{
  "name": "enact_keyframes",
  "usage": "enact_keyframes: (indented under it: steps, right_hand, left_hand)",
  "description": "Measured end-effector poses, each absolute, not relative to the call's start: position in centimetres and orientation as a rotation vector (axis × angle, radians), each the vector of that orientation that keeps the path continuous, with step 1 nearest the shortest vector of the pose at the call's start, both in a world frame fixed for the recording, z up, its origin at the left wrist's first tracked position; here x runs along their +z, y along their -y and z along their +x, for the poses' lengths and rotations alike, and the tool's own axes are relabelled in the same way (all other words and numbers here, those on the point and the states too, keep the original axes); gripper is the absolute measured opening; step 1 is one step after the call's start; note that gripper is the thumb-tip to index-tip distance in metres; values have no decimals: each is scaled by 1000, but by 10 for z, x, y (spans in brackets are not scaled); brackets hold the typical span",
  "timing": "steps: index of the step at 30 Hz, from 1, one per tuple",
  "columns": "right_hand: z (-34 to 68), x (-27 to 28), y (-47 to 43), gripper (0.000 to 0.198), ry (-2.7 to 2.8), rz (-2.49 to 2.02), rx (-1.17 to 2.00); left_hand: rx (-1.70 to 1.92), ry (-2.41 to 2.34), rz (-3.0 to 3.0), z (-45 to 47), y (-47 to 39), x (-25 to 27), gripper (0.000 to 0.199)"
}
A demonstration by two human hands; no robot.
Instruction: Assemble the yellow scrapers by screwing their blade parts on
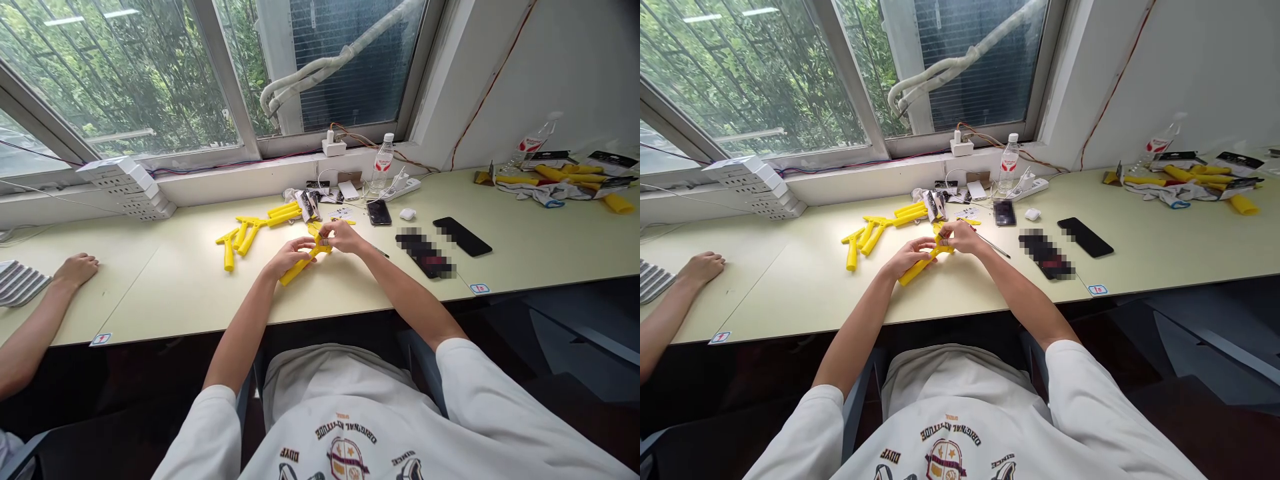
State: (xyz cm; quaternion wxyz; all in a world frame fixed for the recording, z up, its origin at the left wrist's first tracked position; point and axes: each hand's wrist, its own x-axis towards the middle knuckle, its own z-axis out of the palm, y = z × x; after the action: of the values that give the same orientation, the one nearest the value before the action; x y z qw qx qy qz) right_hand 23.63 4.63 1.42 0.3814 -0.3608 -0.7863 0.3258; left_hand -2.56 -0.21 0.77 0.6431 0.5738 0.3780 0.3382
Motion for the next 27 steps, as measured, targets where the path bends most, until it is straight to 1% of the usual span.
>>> enact_keyframes:
  steps: [7, 15, 22, 27]
  right_hand:
    - [232, 18, -40, 21, 1988, -876, 897]
    - [237, 7, -51, 24, 1986, -869, 945]
    - [229, 5, -46, 22, 1935, -920, 843]
    - [224, 3, -41, 21, 1912, -932, 772]
  left_hand:
    - [771, -853, 1271, -27, 2, 6, 60]
    - [774, -874, 1236, -22, 2, 7, 61]
    - [798, -897, 1227, -23, 4, 10, 63]
    - [805, -902, 1192, -23, 4, 10, 59]
